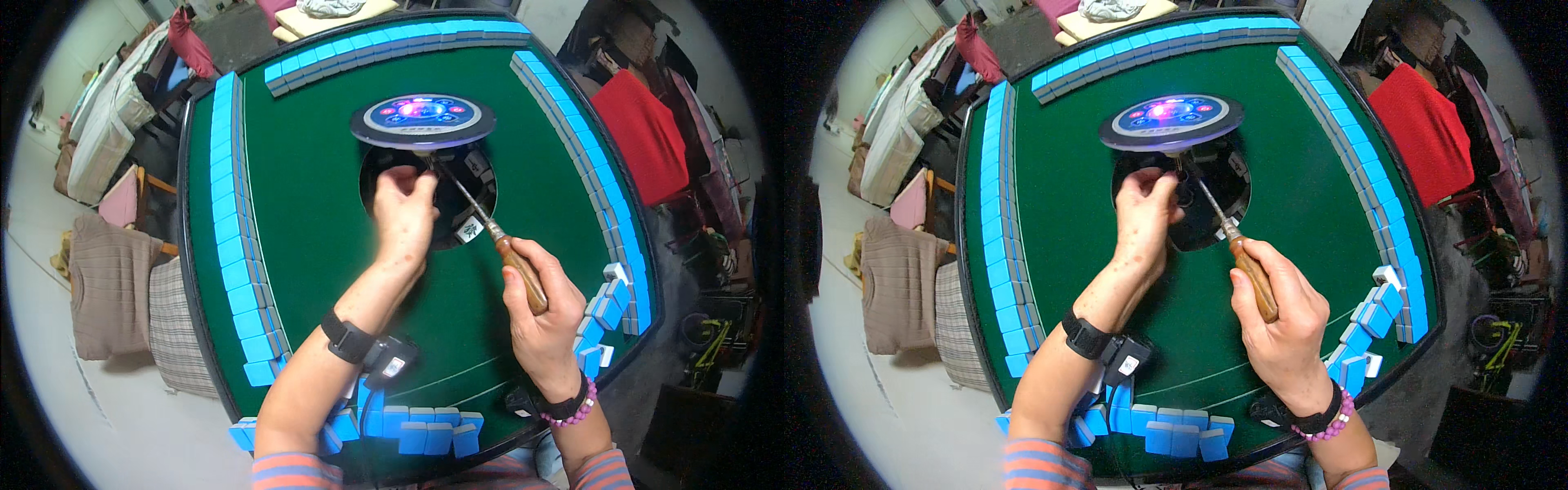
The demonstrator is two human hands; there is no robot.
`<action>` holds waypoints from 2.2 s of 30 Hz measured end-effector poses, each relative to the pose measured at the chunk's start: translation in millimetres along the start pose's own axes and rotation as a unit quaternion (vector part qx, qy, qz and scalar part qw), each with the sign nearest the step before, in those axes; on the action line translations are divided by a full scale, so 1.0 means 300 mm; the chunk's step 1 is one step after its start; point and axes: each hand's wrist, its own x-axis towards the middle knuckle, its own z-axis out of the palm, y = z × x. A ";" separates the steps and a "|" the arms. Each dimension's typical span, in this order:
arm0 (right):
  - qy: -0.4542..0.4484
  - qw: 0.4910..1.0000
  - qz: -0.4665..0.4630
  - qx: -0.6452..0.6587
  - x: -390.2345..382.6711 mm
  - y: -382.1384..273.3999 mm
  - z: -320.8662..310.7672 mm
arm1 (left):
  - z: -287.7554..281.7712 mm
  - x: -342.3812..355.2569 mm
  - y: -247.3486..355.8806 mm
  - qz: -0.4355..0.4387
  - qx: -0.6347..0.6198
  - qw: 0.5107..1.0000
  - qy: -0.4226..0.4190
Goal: The person uses a screwdriver to tighten a screw on the center lift mechanism of an automatic mahjong table and then places a cover plate back onto the mechanism.
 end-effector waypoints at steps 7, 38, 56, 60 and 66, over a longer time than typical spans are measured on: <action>0.013 0.999 0.008 0.042 -0.001 0.030 -0.018 | -0.037 0.149 0.046 0.017 -0.169 0.959 -0.227; -0.008 0.899 0.303 0.317 -0.083 -0.012 -0.130 | -0.030 0.079 0.129 -0.078 -0.205 0.954 -0.203; -0.071 0.980 0.185 0.031 -0.059 0.007 -0.127 | -0.026 0.084 0.107 -0.031 -0.240 0.951 -0.191; -0.047 0.975 -0.028 -0.217 -0.063 -0.007 -0.115 | -0.016 0.069 0.112 -0.038 -0.248 0.950 -0.184; 0.016 0.991 -0.023 -0.129 -0.022 0.011 -0.139 | -0.026 0.082 0.104 -0.026 -0.237 0.952 -0.191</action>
